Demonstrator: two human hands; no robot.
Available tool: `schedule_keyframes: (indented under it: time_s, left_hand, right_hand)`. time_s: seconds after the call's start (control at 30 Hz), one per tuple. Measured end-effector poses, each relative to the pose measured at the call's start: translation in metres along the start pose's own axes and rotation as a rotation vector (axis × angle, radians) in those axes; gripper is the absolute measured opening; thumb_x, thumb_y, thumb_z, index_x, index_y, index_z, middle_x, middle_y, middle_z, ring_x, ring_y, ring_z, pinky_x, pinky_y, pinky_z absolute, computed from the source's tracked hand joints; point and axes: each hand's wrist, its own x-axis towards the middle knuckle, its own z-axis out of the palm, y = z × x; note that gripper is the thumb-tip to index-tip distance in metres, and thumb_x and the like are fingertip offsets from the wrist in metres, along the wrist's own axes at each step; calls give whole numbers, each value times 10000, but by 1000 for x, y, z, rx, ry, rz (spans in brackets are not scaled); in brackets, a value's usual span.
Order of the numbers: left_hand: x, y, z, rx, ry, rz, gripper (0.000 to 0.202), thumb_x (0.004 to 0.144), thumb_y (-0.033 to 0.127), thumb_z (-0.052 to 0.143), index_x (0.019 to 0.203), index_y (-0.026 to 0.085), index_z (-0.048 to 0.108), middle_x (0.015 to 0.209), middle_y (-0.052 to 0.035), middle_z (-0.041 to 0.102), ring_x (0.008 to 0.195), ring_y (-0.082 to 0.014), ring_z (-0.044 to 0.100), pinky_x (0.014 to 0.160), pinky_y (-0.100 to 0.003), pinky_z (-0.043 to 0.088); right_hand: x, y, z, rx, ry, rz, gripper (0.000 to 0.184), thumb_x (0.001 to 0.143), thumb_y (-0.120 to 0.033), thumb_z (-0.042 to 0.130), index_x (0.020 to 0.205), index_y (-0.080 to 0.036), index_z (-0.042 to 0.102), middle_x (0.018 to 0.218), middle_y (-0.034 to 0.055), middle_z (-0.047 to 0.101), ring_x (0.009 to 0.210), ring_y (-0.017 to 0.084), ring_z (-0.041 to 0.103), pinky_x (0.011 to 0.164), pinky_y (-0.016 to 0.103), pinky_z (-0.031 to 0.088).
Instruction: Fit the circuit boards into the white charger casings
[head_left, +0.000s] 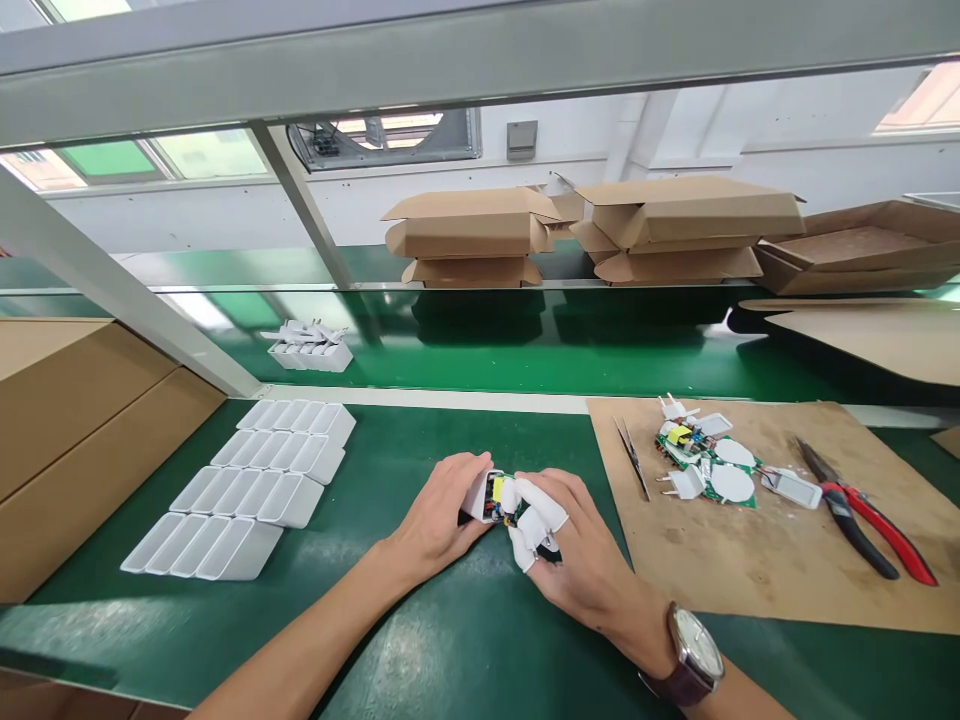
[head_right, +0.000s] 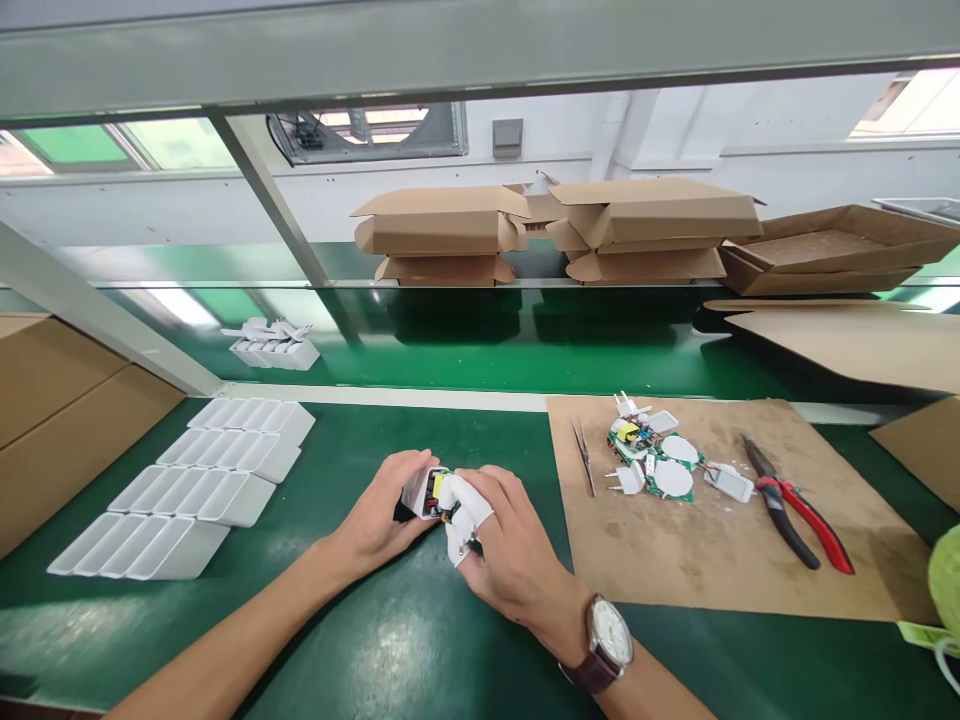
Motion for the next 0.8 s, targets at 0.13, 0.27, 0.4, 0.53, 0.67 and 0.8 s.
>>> schedule_keyframes:
  time_s: [0.13,0.27,0.4,0.53,0.67,0.8]
  left_hand:
    - [1,2,3,-20,8,12,775,984,263,681,1629,235,254,1298,-176,648,1205,-304,625,997,-495,561]
    - [3,8,7,-74,-18,2,754,985,240,662,1626,252,265,1340,-178,652,1232,-313,618,1019,-521,546]
    - [3,9,8,-253,-112,-170,790,949,179,669,1620,303,272,1438,-146,641,1325,-309,598,1079,-559,533]
    - [4,6,7,-577,-140,-353,670,983,211,644,1580,289,350,1419,-136,673,1255,-261,695,1051,-494,592]
    - [3,6,6,-725,-89,-416,637,1002,311,660,1570,259,377,1428,-173,663,1312,-279,666,1099,-491,563]
    - [0,6,8,-680,-101,-422,760,991,385,683,1622,282,271,1527,-189,576,1394,-298,597,1147,-526,514]
  right_hand:
    - [0,0,2,-5,14,2,733,822,25,566,1518,-142,405,1333,185,621,1209,333,547,951,533,591]
    - [5,-1,2,-11,32,-26,671,866,-14,579,1495,-188,423,1291,167,648,1162,319,589,919,525,604]
    - [10,-1,-8,84,5,39,632,896,-221,758,1455,-231,462,1281,153,657,1176,313,631,963,521,606]
    - [9,5,-11,149,-76,130,594,923,-302,762,1455,-264,500,1443,166,588,1321,309,612,1062,515,582]
    - [4,16,1,174,-124,62,427,1004,-136,583,1411,-262,555,1472,148,582,1353,252,611,1081,451,583]
    - [2,24,9,135,-99,-2,394,997,-81,536,1343,-254,610,1304,124,666,1167,212,709,934,360,656]
